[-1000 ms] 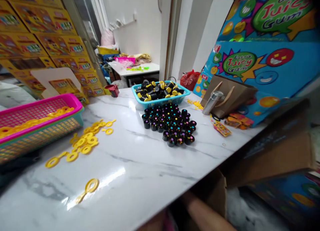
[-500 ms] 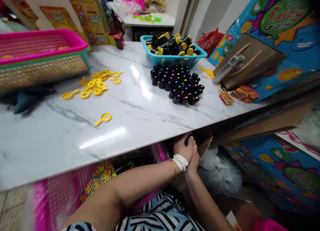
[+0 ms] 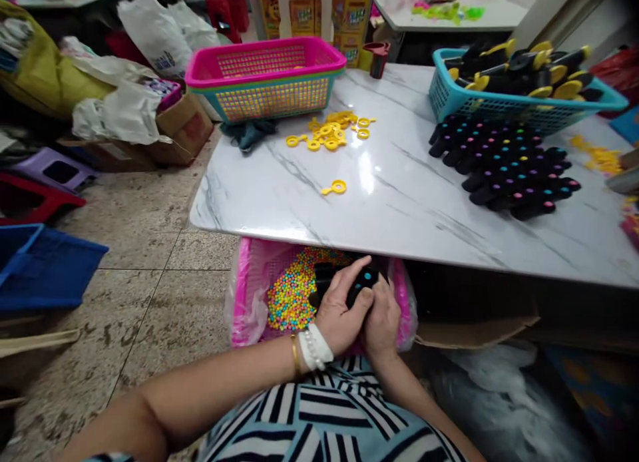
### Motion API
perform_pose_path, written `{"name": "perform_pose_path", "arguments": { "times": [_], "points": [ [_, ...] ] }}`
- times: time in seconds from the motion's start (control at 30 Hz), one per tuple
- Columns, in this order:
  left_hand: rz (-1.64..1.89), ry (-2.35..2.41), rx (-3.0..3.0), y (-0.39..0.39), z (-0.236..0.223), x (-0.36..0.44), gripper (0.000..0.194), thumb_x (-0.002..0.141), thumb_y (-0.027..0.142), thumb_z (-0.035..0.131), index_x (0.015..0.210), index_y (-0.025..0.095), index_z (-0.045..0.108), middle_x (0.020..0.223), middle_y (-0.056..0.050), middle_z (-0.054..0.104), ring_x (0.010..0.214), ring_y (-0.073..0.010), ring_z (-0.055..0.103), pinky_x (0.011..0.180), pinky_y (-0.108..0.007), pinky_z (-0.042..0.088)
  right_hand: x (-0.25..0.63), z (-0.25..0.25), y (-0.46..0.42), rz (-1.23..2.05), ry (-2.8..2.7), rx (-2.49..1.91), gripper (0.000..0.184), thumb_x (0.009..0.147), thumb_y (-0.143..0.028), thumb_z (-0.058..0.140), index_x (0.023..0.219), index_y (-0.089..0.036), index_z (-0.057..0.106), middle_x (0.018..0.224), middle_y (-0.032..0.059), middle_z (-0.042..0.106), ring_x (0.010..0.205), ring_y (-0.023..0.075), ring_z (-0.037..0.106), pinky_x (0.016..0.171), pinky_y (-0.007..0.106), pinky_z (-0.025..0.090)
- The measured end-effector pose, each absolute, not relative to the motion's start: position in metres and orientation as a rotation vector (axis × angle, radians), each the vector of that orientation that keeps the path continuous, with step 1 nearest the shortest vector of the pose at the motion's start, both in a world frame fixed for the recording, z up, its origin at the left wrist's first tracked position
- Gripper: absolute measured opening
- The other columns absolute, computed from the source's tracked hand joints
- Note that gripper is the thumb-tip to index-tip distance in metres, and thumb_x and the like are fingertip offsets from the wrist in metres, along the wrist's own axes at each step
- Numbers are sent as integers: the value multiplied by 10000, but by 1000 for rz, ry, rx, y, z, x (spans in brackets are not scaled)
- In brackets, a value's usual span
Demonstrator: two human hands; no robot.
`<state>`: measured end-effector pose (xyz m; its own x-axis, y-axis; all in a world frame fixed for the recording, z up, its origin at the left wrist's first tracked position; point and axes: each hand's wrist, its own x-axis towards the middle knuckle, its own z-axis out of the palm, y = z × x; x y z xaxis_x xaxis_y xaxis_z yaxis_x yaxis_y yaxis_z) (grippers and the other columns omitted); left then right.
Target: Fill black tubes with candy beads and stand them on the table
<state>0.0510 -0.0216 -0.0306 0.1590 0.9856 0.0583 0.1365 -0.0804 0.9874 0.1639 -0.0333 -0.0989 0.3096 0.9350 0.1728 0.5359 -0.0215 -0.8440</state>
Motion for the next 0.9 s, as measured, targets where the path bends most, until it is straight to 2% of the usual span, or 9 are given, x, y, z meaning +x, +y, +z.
{"name": "perform_pose_path", "arguments": {
  "times": [0.1, 0.3, 0.4, 0.5, 0.57, 0.63, 0.73, 0.83, 0.9],
  "points": [
    [962, 1189, 1636, -23, -28, 12, 570, 989, 367, 500, 1535, 288, 359, 1577, -73, 414, 1461, -242, 368, 1220, -466, 294, 172, -75, -8, 713, -1507, -1608, 513, 978, -518, 429, 1357, -227, 615, 1434, 126, 533, 1370, 270, 472, 1138, 472, 404],
    [1011, 1750, 2124, -42, -12, -62, 399, 892, 272, 658, 1288, 257, 622, 1492, -100, 509, 1458, -330, 361, 1192, -587, 310, 219, -43, -6, 638, -1749, -1538, 432, 906, -426, 622, 1298, -252, 666, 1439, 82, 535, 1298, 247, 550, 1096, 366, 458],
    [849, 2148, 2071, -43, -23, -89, 818, 810, 397, 744, 1512, 192, 377, 1636, -187, 236, 1511, -443, 156, 1187, -692, 193, 233, -53, -15, 530, -1743, -1524, 340, 906, -384, 630, 1189, -223, 727, 1372, 95, 602, 1266, 252, 580, 1087, 376, 463],
    [731, 2139, 1935, -38, -40, -101, 912, 873, 410, 650, 1585, 133, 153, 1626, -248, 230, 1475, -440, 273, 1143, -654, 321, 242, -69, -21, 381, -1676, -1533, 254, 908, -343, 618, 1063, -205, 765, 1310, 109, 649, 1209, 254, 620, 1077, 406, 466],
    [712, 2101, 1884, -35, -46, -105, 828, 923, 367, 563, 1593, 140, 132, 1546, -248, 403, 1290, -394, 545, 1026, -574, 483, 244, -79, -24, 271, -1616, -1613, 266, 896, -350, 619, 1064, -198, 757, 1299, 117, 655, 1200, 268, 618, 1080, 441, 456],
    [632, 2155, 1819, -34, -46, -111, 764, 942, 352, 513, 1594, 146, 172, 1290, -224, 653, 871, -316, 717, 794, -494, 581, 242, -86, -29, 312, -1558, -1783, 376, 872, -403, 631, 1165, -182, 715, 1251, 130, 676, 1145, 285, 638, 1034, 468, 481],
    [424, 2270, 1726, -39, -39, -130, 742, 935, 377, 522, 1587, 165, 235, 825, -111, 751, 481, -229, 608, 564, -429, 551, 235, -93, -38, 729, -1442, -1976, 569, 858, -475, 628, 1336, -166, 605, 1091, 112, 734, 960, 270, 690, 899, 440, 546],
    [430, 2358, 1795, -44, -27, -145, 739, 923, 398, 555, 1584, 270, 249, 1151, -126, 722, 850, -371, 709, 719, -575, 579, 238, -96, -35, 1073, -1349, -1834, 524, 852, -490, 647, 1277, -185, 656, 1017, 77, 751, 919, 250, 697, 859, 396, 560],
    [639, 2318, 2014, -43, -16, -137, 725, 921, 359, 572, 1575, 327, 261, 1511, -84, 491, 1263, -463, 536, 983, -700, 462, 253, -98, -20, 1115, -1290, -1773, 418, 856, -507, 653, 1077, -163, 742, 928, 78, 751, 861, 244, 700, 802, 386, 576]
  ]
}}
